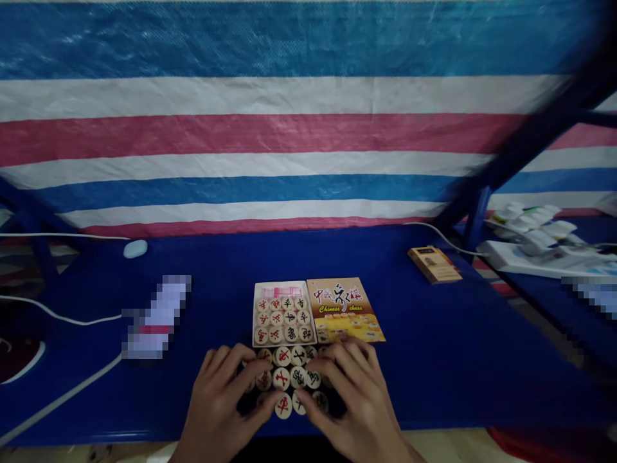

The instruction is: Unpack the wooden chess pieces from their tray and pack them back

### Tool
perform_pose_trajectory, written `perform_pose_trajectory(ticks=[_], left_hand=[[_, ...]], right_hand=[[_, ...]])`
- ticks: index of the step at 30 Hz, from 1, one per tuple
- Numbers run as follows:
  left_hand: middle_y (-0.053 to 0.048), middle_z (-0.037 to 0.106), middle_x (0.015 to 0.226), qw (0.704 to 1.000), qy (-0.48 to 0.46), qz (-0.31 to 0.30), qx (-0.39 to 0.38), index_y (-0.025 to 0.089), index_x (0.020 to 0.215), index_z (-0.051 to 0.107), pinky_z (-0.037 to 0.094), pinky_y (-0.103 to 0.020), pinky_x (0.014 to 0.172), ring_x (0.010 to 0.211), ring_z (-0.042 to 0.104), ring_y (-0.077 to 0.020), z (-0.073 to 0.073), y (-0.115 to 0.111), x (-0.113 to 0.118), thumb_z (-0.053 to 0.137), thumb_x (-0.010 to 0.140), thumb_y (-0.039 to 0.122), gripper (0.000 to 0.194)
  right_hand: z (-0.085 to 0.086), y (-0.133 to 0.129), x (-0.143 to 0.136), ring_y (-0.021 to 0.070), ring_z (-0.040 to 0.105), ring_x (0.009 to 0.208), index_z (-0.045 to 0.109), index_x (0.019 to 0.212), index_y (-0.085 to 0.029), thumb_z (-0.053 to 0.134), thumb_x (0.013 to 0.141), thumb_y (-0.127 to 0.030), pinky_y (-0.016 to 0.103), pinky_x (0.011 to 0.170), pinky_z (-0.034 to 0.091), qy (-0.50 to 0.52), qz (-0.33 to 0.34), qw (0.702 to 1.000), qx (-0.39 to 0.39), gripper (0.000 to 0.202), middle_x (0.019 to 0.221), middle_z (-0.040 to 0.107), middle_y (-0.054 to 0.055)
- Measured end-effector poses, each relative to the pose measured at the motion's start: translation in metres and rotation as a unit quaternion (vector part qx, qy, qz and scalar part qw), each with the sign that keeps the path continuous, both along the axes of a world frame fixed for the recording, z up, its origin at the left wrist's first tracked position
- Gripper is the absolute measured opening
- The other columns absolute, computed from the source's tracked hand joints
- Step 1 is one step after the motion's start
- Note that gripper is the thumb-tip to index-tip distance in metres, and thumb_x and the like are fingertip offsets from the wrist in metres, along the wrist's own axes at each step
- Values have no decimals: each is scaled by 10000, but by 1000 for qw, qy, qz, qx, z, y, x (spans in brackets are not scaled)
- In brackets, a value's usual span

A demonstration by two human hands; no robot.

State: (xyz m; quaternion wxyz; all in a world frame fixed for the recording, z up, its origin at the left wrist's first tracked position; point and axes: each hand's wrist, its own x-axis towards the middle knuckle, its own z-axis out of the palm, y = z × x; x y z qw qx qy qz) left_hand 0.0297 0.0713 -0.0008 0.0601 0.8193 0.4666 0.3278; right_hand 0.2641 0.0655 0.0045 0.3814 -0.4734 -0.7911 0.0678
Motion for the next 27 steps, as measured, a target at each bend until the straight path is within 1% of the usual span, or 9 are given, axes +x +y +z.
perform_pose_trajectory(ticks=[4, 7, 10, 13, 15, 17, 20, 23, 27], left_hand=[[-5, 670, 934, 998, 43, -36, 13, 287, 1106, 693, 403, -342, 705, 803, 580, -189, -1, 4, 0, 761, 863, 306, 253], [-3, 680, 939, 998, 50, -38, 17, 280, 1107, 687, 421, -346, 710, 814, 593, -190, -3, 4, -1, 760, 861, 297, 257], [0, 684, 940, 998, 39, -40, 15, 270, 1085, 684, 438, -348, 712, 822, 606, -186, -3, 1, 0, 751, 862, 280, 233], [-5, 693, 984, 999, 16, -40, 7, 270, 1116, 669, 466, -351, 730, 852, 625, -186, -1, 0, 0, 741, 863, 252, 264], [-14, 699, 1021, 999, -11, -34, 2, 267, 1149, 654, 488, -351, 741, 872, 636, -185, 3, 3, 1, 726, 867, 226, 295], [-24, 705, 1045, 999, -43, -28, -1, 262, 1180, 641, 515, -349, 759, 895, 646, -185, 7, 10, 4, 696, 878, 195, 315], [-43, 703, 1086, 996, -87, -31, 1, 255, 1238, 623, 554, -352, 806, 952, 661, -186, 10, 25, 12, 646, 896, 154, 357], [-63, 694, 1139, 993, -115, -40, 5, 250, 1280, 612, 584, -361, 854, 1012, 672, -192, 8, 37, 19, 627, 902, 142, 393], [-77, 688, 1199, 992, -117, -44, 12, 261, 1333, 599, 601, -372, 898, 1083, 676, -204, -1, 38, 20, 616, 917, 135, 435]], right_hand=[[0, 4, -3, 205, 591, 854, 646, 982, -259, 740, 872, -334, 448, 909, 384, -40, 4, 999, 2, 163, 855, 659, -5], [-1, 3, -1, 222, 598, 870, 644, 1023, -277, 735, 879, -356, 470, 923, 388, -74, 12, 997, -2, 187, 870, 681, -2], [-1, 0, 2, 224, 608, 871, 640, 1073, -280, 724, 882, -322, 477, 921, 408, -85, 26, 996, -1, 213, 900, 696, 0], [2, -1, 5, 216, 621, 864, 630, 1132, -257, 726, 860, -252, 449, 871, 450, -61, 43, 997, 6, 288, 938, 702, 10], [5, 4, 6, 217, 634, 884, 626, 1156, -246, 726, 845, -212, 418, 820, 478, -32, 51, 998, 4, 328, 974, 706, 23], [8, 14, 6, 219, 647, 921, 622, 1187, -248, 712, 847, -177, 394, 798, 499, -4, 53, 999, 0, 359, 1012, 713, 30], [9, 34, 2, 213, 659, 954, 608, 1242, -258, 690, 866, -154, 382, 806, 526, 31, 53, 998, 6, 399, 1042, 718, 30], [5, 47, -3, 215, 662, 987, 600, 1270, -270, 677, 876, -140, 394, 842, 544, 57, 46, 997, 24, 422, 1082, 717, 33], [-1, 45, -5, 216, 662, 1014, 575, 1333, -285, 659, 893, -125, 397, 851, 557, 58, 50, 997, 14, 475, 1131, 717, 39]])
